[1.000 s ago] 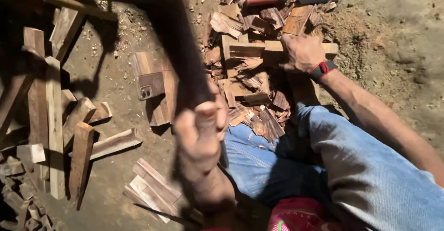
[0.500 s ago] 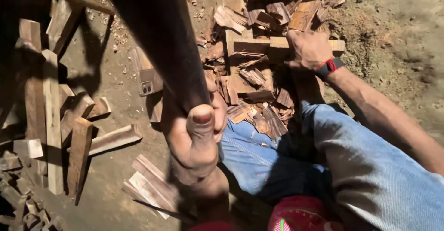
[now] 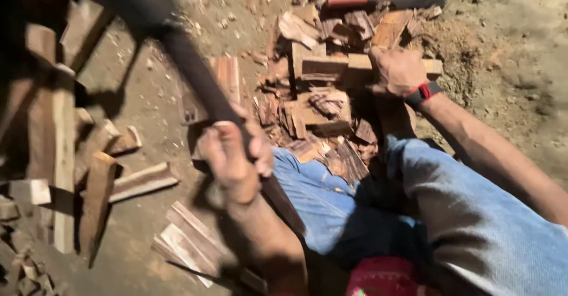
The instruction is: The person sits on the ground and repeatedly splits small pieces of wood using a hammer and a chisel. They hold the wood with one hand and strike the chisel with the hammer to split the wood into smaller pieces.
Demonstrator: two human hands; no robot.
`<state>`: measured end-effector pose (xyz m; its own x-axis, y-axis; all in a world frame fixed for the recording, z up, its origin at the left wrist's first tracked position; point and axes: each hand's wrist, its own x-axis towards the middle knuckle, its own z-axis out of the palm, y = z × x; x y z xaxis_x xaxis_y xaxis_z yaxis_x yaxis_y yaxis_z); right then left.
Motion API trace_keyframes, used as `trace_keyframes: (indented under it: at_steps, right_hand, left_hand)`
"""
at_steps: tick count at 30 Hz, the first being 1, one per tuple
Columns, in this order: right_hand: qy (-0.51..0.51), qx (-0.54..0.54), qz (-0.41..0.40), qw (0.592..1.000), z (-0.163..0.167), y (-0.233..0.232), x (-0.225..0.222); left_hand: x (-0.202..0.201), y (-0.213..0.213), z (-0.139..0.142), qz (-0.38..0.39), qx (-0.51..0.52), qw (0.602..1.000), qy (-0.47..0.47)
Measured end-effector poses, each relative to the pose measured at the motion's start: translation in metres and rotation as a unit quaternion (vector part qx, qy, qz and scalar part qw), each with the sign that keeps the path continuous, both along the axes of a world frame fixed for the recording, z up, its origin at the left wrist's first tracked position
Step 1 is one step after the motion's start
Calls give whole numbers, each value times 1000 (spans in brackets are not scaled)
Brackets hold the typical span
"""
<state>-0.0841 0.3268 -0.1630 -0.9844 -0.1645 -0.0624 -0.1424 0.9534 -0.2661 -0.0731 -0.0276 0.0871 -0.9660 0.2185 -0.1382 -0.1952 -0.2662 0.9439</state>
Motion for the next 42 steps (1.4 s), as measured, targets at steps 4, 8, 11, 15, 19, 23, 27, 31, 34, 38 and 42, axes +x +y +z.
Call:
trace_keyframes:
  at_steps: [4,8,11,15,19,23,27,31,34,38,42]
  right_hand:
    - [-9,61,3,998,-6,-1,2]
    - [-2,78,5,997,-8,-1,4]
    - [12,76,9,997,-7,-3,3]
    - [22,51,11,998,-4,-2,1]
    - [-19,74,1,997,-3,0,3]
    - [-7,58,2,998,-5,0,3]
    - [-5,40,5,999,-9,-1,0]
    - [57,31,-4,998,-10,-6,0]
    - [57,-2,3,998,-5,-5,6]
    - [26,1,6,1000,2,-5,5]
    - [-6,13,-2,1000,5,-4,1]
  left_hand:
    - [7,2,10,-16,31,998,48]
    - [14,52,-52,-61,-113,958,-258]
    - [16,58,-75,-23,-81,959,-270]
    - [7,26,-46,7,-20,987,-157]
    - [4,8,-9,2,15,998,64]
    - [11,36,-36,-32,51,993,-101]
    - [30,73,-92,-82,-137,963,-215]
    - [27,71,-82,-87,-169,958,-213]
    - [31,66,-22,-91,-116,980,-132]
    - [18,53,31,-59,-53,994,71]
    - [21,67,-17,-94,-9,995,-11]
